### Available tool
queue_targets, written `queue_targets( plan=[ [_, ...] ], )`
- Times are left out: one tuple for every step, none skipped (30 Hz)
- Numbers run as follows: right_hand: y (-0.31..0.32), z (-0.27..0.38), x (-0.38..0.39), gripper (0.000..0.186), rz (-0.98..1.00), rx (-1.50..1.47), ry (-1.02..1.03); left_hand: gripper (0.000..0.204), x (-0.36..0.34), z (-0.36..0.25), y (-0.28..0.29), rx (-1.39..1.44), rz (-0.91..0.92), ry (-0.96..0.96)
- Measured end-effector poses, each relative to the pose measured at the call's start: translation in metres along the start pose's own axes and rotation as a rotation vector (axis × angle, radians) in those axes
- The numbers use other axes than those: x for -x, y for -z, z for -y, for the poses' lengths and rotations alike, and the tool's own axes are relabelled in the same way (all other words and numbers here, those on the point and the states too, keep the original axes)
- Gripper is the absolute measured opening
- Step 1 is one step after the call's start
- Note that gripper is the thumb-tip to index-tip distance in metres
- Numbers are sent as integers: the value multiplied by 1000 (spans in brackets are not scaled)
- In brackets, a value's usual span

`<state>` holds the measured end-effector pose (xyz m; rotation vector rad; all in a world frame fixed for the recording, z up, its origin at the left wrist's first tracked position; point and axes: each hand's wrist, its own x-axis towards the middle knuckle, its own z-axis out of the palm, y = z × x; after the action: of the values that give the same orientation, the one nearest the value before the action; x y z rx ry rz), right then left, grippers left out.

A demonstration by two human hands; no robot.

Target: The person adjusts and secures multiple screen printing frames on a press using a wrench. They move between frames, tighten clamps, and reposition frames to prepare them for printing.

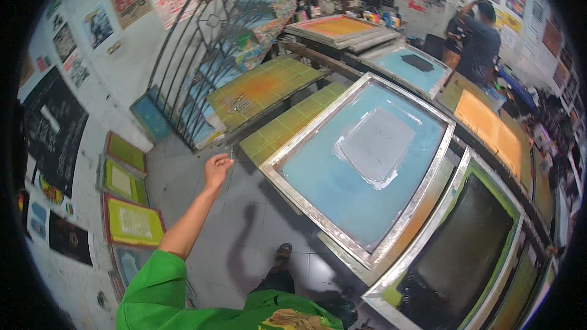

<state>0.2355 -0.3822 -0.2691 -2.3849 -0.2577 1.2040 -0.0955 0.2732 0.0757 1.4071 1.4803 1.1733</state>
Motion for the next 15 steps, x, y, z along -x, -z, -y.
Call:
queue_targets(
  plan=[
    [-12, 1, 10, 54, -23, -3, -28, 32, -38, 32, 2, -87, -11, -44],
    [-30, 8, 12, 54, -34, -20, -34, 28, -98, 50, 14, -166, -50, -130],
    [-42, 6, 19, 55, -71, -43, -61, 25, -144, 62, 12, -228, -64, -202],
    [-53, 1, 34, 55, -118, -63, -97, 21, -174, 73, -6, -331, -95, -262],
    [-65, -4, 50, 55, -168, -86, -126, 18, -204, 78, -22, -432, -135, -331],
    [-79, -5, 66, 56, -210, -114, -160, 17, -227, 90, -35, -457, -122, -301],
    [-95, -4, 81, 56, -239, -138, -181, 16, -252, 94, -46, -486, -111, -287],
    [-119, -1, 95, 57, -269, -174, -205, 17, -277, 94, -62, -518, -108, -319],
    [-135, -1, 109, 57, -291, -184, -219, 17, -290, 99, -68, -547, -106, -356],
    [-156, 3, 113, 58, -281, -183, -198, 21, -325, 112, -48, -620, -130, -483],
    [-174, -5, 134, 58, -301, -160, -214, 23, -342, 121, -51, -582, -4, -488],
    [-193, -11, 147, 59, -314, -125, -218, 21, -358, 126, -53, -470, 0, -470],
    [-208, -20, 168, 59, -320, -68, -240, 25, -366, 143, -45, -483, 66, -545],
    [-217, -23, 190, 64, -318, -57, -287, 32, -370, 157, -42, -484, 94, -504],
    [-224, -22, 209, 70, -322, -47, -337, 37, -376, 164, -45, -533, 113, -427]
  ],
)
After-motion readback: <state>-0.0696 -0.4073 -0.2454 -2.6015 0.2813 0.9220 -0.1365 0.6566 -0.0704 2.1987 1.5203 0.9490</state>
